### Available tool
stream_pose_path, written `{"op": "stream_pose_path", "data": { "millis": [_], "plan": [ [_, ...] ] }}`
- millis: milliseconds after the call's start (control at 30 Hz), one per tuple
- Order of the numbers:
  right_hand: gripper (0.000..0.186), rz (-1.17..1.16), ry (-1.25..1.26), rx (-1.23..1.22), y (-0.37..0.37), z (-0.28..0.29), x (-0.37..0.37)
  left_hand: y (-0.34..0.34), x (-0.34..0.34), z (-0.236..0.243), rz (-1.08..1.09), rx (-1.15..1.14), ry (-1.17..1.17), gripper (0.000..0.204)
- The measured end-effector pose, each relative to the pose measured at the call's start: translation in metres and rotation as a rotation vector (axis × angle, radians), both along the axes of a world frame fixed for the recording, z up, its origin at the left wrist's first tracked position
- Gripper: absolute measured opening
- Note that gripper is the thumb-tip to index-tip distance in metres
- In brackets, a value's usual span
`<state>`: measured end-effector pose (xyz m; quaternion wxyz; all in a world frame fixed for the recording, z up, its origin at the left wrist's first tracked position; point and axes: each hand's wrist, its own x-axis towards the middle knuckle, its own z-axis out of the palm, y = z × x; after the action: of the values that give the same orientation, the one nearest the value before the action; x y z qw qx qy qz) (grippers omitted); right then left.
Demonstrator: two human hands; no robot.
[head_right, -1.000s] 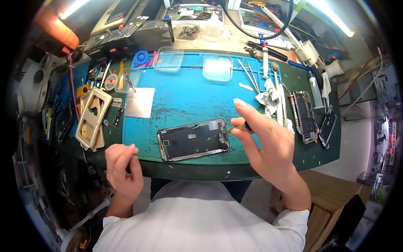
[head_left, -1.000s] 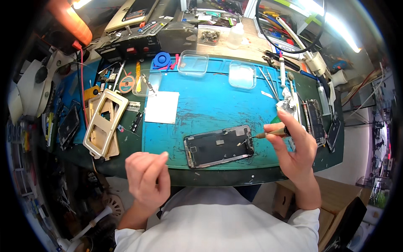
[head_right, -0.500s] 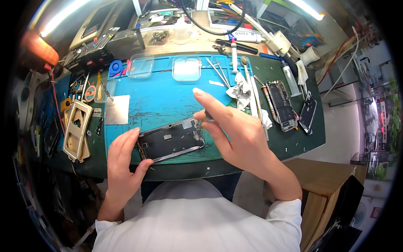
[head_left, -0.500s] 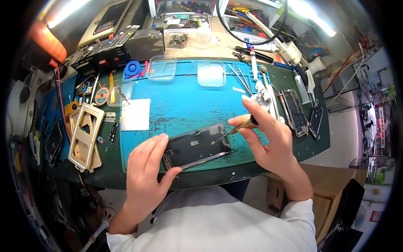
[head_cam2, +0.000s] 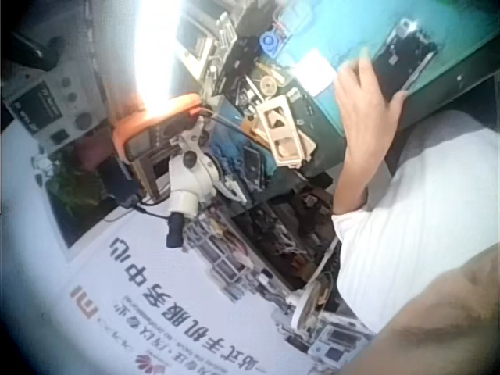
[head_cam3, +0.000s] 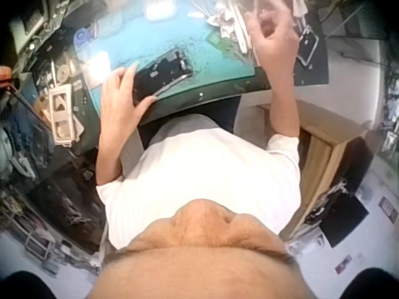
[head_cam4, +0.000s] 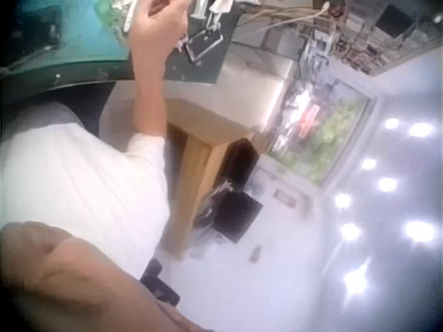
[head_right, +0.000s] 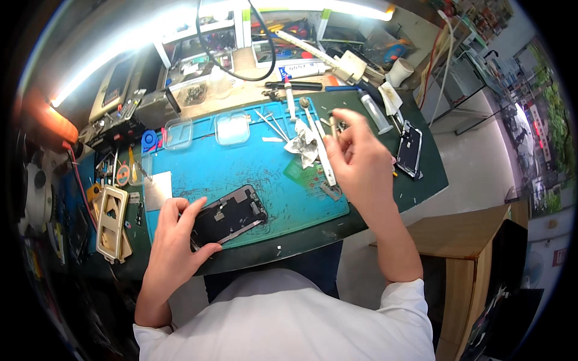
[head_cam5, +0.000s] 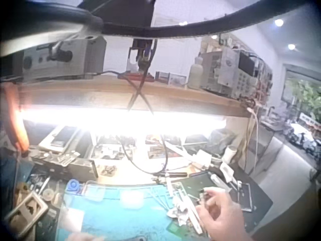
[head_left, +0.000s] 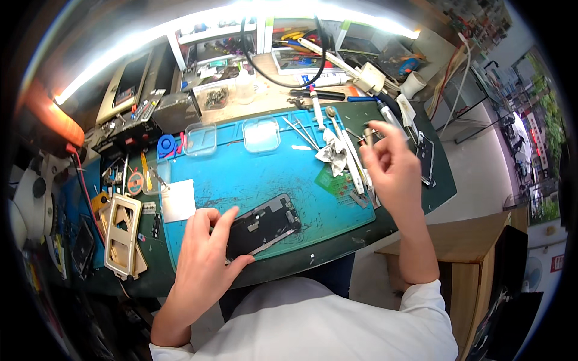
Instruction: The person disassembles a smartphone by removing the back cover and disconnecting internal components. They use a screwdriver and a plastic pry tool to detach the battery and screen connectors, then reassemble the device by reconnecting cables and snapping the back cover into place.
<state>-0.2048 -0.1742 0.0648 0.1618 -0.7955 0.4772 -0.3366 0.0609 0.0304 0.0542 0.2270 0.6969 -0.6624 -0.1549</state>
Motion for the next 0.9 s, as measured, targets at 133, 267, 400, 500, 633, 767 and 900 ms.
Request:
{"op": "stream_pose_path", "data": {
  "millis": [133,267,400,500,633,767,900],
  "plan": [
    [0.033,0.025,0.284,-0.156,-0.016,-0.030,0.002,-0.011,0.005,0.006,-0.002,0.087,0.144,0.045],
    [0.027,-0.066,0.402,-0.279,-0.043,-0.045,0.014,-0.019,0.016,0.009,-0.020,0.262,0.477,0.024],
    [0.021,-0.092,0.479,-0.295,-0.070,-0.053,0.031,-0.018,0.034,-0.014,-0.014,0.309,1.123,0.033],
    [0.012,-0.145,0.507,-0.401,-0.080,-0.052,0.028,-0.033,0.025,-0.004,0.032,0.336,1.445,0.050],
    [0.021,0.126,0.048,-0.295,-0.035,-0.026,0.063,-0.027,0.026,-0.012,0.126,0.255,1.733,0.048],
    [0.038,0.673,-0.233,0.495,0.037,-0.002,0.068,-0.038,0.010,-0.020,0.151,0.241,1.781,0.047],
    [0.027,0.633,-0.267,0.509,0.049,-0.015,0.083,-0.037,0.010,-0.022,-0.005,0.076,1.551,0.054]
  ]
}}
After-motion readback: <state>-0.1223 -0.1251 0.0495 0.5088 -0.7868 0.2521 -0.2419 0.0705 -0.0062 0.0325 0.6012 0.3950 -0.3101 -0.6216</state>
